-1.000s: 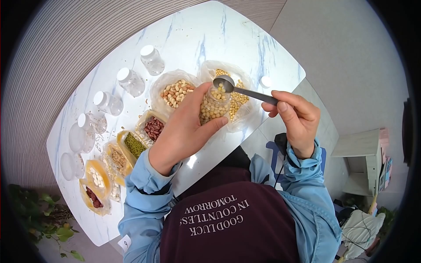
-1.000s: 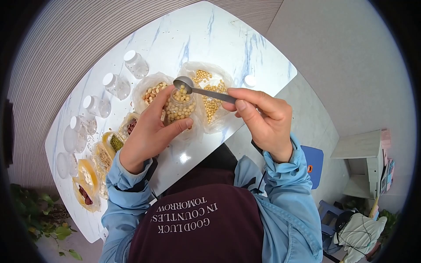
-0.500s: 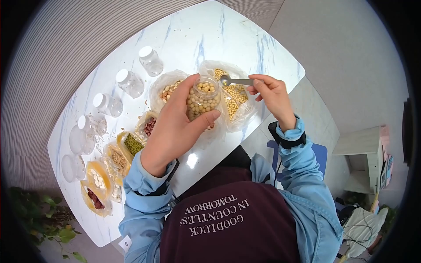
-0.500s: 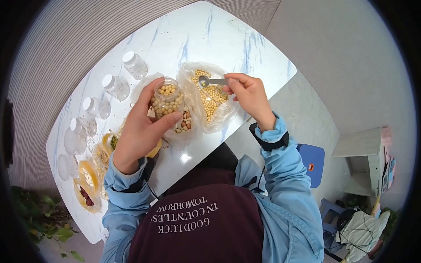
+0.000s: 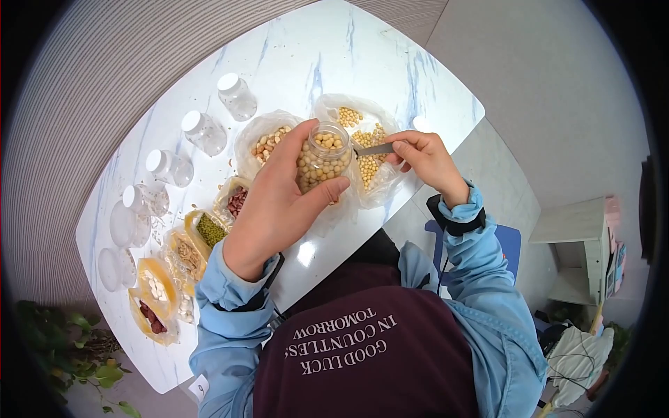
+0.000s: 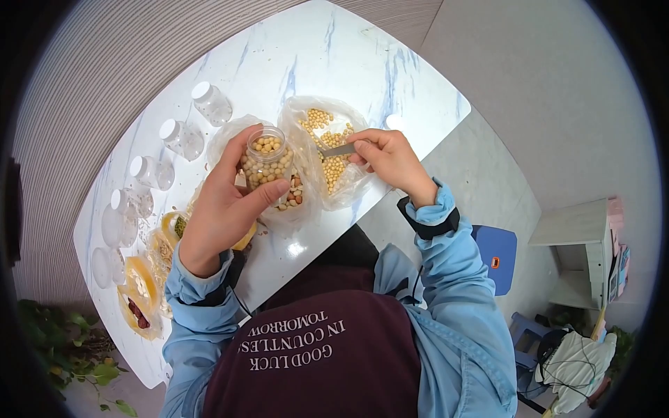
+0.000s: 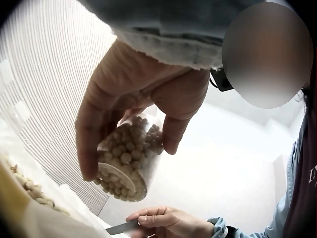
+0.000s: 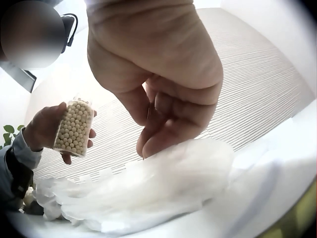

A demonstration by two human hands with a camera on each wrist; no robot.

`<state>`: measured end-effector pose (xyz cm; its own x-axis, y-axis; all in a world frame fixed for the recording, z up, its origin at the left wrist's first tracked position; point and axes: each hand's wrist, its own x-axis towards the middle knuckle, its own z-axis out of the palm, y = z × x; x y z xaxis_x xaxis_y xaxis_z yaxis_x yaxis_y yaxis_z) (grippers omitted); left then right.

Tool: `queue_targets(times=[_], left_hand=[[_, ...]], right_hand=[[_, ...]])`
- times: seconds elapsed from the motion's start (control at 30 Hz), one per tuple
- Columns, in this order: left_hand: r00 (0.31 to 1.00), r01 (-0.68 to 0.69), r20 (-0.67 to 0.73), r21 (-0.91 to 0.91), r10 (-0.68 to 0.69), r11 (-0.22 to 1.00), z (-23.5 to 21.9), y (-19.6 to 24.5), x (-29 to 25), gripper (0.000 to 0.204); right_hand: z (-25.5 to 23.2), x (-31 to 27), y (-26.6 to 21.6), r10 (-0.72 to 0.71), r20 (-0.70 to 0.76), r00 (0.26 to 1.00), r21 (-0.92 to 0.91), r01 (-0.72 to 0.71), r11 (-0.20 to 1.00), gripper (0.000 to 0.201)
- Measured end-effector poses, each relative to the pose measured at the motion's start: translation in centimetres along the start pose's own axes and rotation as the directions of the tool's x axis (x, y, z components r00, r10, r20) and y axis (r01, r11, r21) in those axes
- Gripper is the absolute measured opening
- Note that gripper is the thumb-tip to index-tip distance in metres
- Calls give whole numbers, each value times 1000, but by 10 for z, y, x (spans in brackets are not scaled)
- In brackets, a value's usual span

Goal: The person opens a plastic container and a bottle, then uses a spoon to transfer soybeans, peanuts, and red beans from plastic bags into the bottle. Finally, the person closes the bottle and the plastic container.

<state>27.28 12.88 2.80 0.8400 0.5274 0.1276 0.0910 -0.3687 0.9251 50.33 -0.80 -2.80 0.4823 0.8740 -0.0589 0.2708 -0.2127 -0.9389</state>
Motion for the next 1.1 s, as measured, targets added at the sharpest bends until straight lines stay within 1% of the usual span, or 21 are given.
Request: queue_targets(times=[0.03,0.13,0.23,0.4,0.47,0.53,0.63,0.83,0.93,1.03,1.07,1.1], left_hand=[[1000,4,5,-1,-4,1000,0,0,0,70],[1000,8,17,-5,-8,1000,0,-1,0,70],[999,13,33,15,-13,1000,1,1,-1,69],[998,-47,41,147,41,988,2,-3,-1,65],[998,-32,58,156,23,987,3,-2,0,65],[997,-12,83,114,3,993,2,2,1,67],[995,3,102,96,-12,995,3,3,1,68],[995,-19,98,103,9,994,4,3,0,68],[995,-22,94,90,13,996,5,4,0,68],[996,-12,92,70,6,997,4,5,0,68],[996,-7,92,63,1,998,4,6,0,68],[996,-25,82,95,17,995,4,4,0,68]], right_hand=[[-2,0,0,46,-10,999,64,-46,997,22],[-6,1,4,114,-84,990,177,-98,979,22],[-10,-1,1,140,-180,974,248,-93,964,22],[-18,-8,-11,49,-280,959,301,39,953,23],[-20,-12,-21,-3,-305,952,314,104,944,23],[-22,-18,-33,-64,-316,947,314,168,934,24],[-20,-28,-52,-143,-323,936,284,240,928,25],[-8,-44,-73,-288,-237,928,302,352,886,24],[1,-52,-79,-414,-225,882,137,449,883,23],[7,-56,-83,-505,-220,835,27,522,852,22],[7,-57,-83,-519,-218,826,4,533,846,22],[6,-56,-82,-505,-224,834,27,523,852,22]])
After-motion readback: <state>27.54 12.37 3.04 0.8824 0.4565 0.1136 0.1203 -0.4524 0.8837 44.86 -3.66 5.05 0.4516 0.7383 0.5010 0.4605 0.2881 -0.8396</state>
